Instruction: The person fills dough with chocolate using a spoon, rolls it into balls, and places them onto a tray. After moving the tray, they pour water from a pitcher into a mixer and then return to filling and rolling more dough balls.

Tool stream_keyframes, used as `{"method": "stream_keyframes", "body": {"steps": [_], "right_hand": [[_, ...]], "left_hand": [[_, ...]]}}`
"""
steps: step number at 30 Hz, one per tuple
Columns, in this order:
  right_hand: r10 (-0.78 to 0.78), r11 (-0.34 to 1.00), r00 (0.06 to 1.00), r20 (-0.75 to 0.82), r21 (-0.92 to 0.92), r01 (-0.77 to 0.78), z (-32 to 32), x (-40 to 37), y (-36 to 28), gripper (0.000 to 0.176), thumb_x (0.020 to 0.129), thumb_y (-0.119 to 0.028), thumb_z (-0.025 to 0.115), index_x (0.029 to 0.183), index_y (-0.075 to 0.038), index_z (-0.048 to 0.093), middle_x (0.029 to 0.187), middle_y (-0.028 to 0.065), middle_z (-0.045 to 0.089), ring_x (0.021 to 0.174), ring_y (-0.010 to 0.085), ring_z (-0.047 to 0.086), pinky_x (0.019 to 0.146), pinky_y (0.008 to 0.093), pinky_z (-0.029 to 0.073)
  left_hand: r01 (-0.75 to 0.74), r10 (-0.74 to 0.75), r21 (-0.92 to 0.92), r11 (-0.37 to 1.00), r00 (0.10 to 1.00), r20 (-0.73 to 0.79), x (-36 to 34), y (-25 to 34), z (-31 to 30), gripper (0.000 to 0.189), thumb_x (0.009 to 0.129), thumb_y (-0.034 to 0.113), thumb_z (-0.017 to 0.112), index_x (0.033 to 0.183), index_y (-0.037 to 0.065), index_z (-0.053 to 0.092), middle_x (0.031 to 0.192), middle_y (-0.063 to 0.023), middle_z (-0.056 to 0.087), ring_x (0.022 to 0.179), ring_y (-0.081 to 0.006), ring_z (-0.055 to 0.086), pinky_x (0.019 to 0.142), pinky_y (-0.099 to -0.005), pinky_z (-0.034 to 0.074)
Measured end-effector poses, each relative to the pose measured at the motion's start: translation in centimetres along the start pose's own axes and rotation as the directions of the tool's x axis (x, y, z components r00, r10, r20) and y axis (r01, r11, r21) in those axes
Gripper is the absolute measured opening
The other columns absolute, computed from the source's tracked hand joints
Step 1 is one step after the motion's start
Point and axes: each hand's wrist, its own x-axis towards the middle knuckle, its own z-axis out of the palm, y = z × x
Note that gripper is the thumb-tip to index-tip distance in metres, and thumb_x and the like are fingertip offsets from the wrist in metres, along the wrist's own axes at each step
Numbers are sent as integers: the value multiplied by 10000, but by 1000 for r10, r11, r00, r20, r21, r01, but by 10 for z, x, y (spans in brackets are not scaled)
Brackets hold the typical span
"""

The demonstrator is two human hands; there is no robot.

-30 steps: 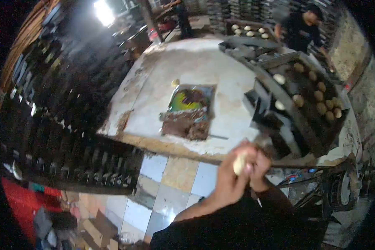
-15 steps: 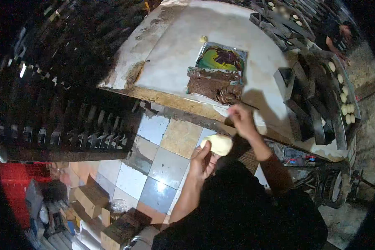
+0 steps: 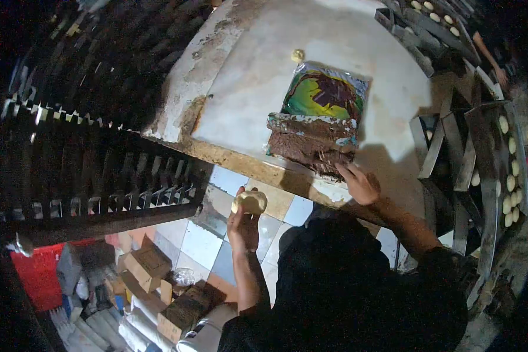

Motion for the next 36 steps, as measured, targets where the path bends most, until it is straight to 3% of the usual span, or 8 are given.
{"method": "stream_keyframes", "body": {"steps": [4,8,12,16,25,31,32,36], "right_hand": [[107,992,901,421,-107,-68,-7,20,-1,454,802,-42,528,1248,-114,571,1135,142,575,795,326,645,672,441,538],[-41,924,780,624,321,-207,-40,50,32,266,815,-4,524,1041,-27,663,857,141,669,747,278,678,650,380,536],[-58,579,931,360,772,-263,-38,35,49,191,888,-77,574,1022,-10,692,794,160,685,682,250,666,615,348,507],[100,768,995,11,635,-84,-26,18,14,227,823,0,625,1036,-10,701,750,128,613,611,184,600,503,290,458],[249,968,968,34,-34,-247,-18,-21,21,370,869,-74,585,1237,-64,612,1024,144,585,909,219,613,715,311,516],[336,593,942,-2,777,-210,-72,56,-69,316,838,-175,717,1039,60,648,1090,176,549,937,257,613,809,367,516],[349,639,936,-38,740,-209,-87,68,-92,334,824,-171,728,1030,75,639,1086,181,544,925,265,612,804,364,512],[116,945,895,-430,325,34,-107,82,-162,347,756,-144,736,1035,31,625,1052,146,584,907,295,615,727,345,520]], "left_hand": [[13,-13,-12,1000,1000,20,18,-10,32,570,952,263,541,1404,-38,368,1330,-225,495,1253,-318,476,1079,-460,349],[59,-59,2,998,998,-37,28,-26,61,490,950,235,561,1337,-46,458,1303,-206,526,1220,-297,512,1058,-430,382],[187,-192,-53,981,976,-101,50,-68,70,393,945,218,579,1236,-41,531,1238,-170,571,1145,-270,556,994,-412,432],[422,-420,-133,897,907,41,66,-86,108,395,994,292,463,1235,-15,523,1226,-134,557,1163,-273,516,1031,-400,408],[236,-233,-12,972,965,119,74,-71,110,374,992,275,474,1241,0,519,1250,-122,554,1189,-264,509,1070,-402,378],[58,-85,135,989,975,207,38,-62,139,451,996,261,475,1343,-24,433,1238,-114,556,1170,-242,520,1024,-369,398],[-365,195,413,834,896,398,37,-73,124,533,1002,227,442,1428,-56,291,1291,-176,498,1169,-279,513,1016,-358,388],[-757,387,650,63,619,683,-7,-29,118,690,987,179,444,1479,-74,32,1447,-271,280,1276,-314,410,1063,-386,334]]}}
